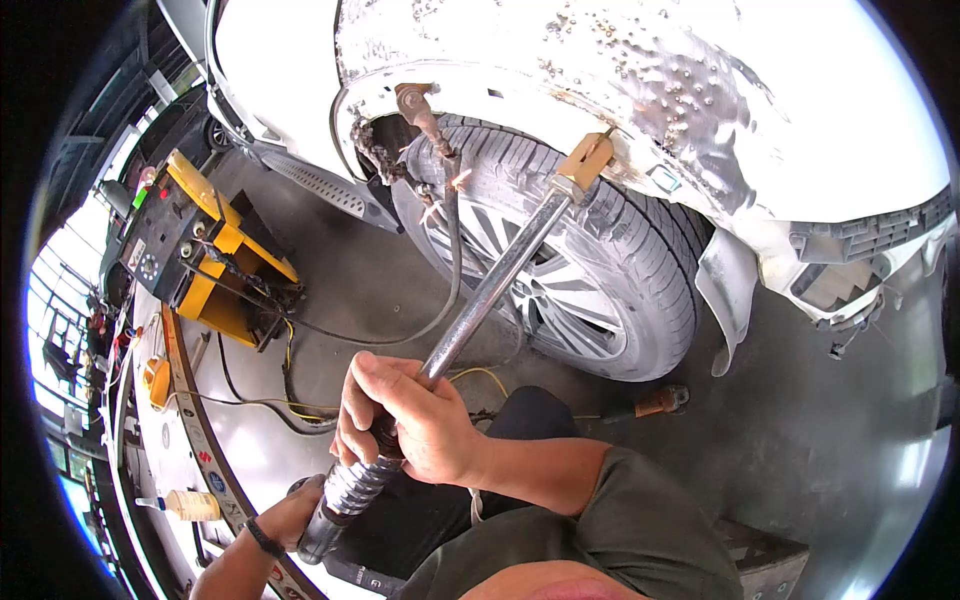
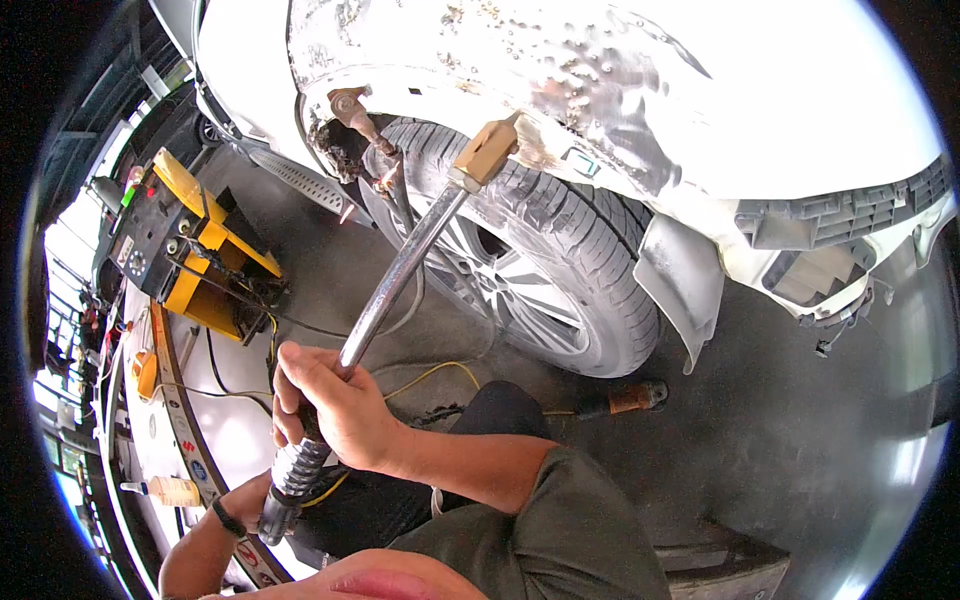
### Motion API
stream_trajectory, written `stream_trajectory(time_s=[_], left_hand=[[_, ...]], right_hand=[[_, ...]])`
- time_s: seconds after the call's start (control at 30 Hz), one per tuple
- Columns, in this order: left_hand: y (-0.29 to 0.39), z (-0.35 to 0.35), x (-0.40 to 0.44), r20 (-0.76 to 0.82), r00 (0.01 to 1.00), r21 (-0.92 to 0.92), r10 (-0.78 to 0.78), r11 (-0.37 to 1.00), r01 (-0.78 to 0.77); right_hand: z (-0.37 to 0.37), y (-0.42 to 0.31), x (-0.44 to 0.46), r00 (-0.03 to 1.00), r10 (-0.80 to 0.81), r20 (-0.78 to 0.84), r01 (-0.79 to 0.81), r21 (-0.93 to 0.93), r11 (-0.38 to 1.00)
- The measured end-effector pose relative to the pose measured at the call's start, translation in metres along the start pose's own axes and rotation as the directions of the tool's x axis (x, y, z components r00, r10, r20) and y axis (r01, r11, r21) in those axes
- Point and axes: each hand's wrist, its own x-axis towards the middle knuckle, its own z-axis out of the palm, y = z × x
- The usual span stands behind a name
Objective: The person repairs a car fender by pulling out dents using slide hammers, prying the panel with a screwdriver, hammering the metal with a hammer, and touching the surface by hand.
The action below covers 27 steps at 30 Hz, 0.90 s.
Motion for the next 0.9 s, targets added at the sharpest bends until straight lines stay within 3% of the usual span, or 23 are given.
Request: stream_trajectory(time_s=[0.1,0.2,0.3,0.4,0.5,0.57,0.67,0.73,0.8,0.87,0.9], left_hand=[[-0.001,0.0,-0.005,0.043,0.998,-0.108,-0.043,0.993,0.047],[-0.008,-0.005,-0.003,0.055,0.998,-0.033,0.035,0.999,-0.033],[-0.026,-0.004,-0.003,-0.119,0.937,0.175,0.328,0.936,-0.305],[-0.046,0.001,-0.005,-0.221,0.762,0.403,0.608,0.769,-0.496],[-0.043,0.015,-0.014,-0.354,0.72,0.3,0.597,0.802,-0.517],[-0.034,0.029,-0.018,-0.477,0.748,0.057,0.462,0.865,-0.498],[-0.071,-0.003,-0.007,-0.39,0.679,0.481,0.621,0.767,-0.424],[-0.071,0.0,-0.016,-0.22,0.587,0.844,0.779,0.454,-0.287],[-0.069,0.006,-0.021,-0.141,0.542,0.936,0.829,0.289,-0.199],[-0.065,0.014,-0.028,-0.167,0.552,0.903,0.817,0.351,-0.246],[-0.064,0.017,-0.027,-0.223,0.571,0.839,0.79,0.454,-0.301]], right_hand=[[0.001,0.002,-0.001,1.0,-0.014,0.0,0.014,0.013,1.0],[0.0,0.0,-0.001,0.999,-0.018,0.029,0.018,-0.002,1.0],[-0.004,-0.001,-0.003,0.997,-0.027,0.077,0.029,-0.019,0.999],[-0.008,-0.004,-0.003,0.993,-0.005,0.116,0.009,-0.031,0.999],[-0.01,-0.003,-0.002,0.992,0.002,0.125,0.002,-0.032,0.999],[-0.006,-0.005,-0.003,0.994,0.008,0.113,-0.006,-0.02,1.0],[-0.008,-0.008,-0.005,0.994,0.042,0.103,-0.041,-0.017,0.999],[-0.009,-0.006,-0.006,0.994,0.05,0.095,-0.045,-0.057,0.997],[-0.009,-0.006,-0.006,0.992,0.022,0.126,-0.015,-0.054,0.998],[-0.011,-0.006,-0.006,0.988,0.014,0.155,-0.007,-0.045,0.999],[-0.012,-0.006,-0.006,0.986,0.009,0.169,-0.002,-0.041,0.999]])
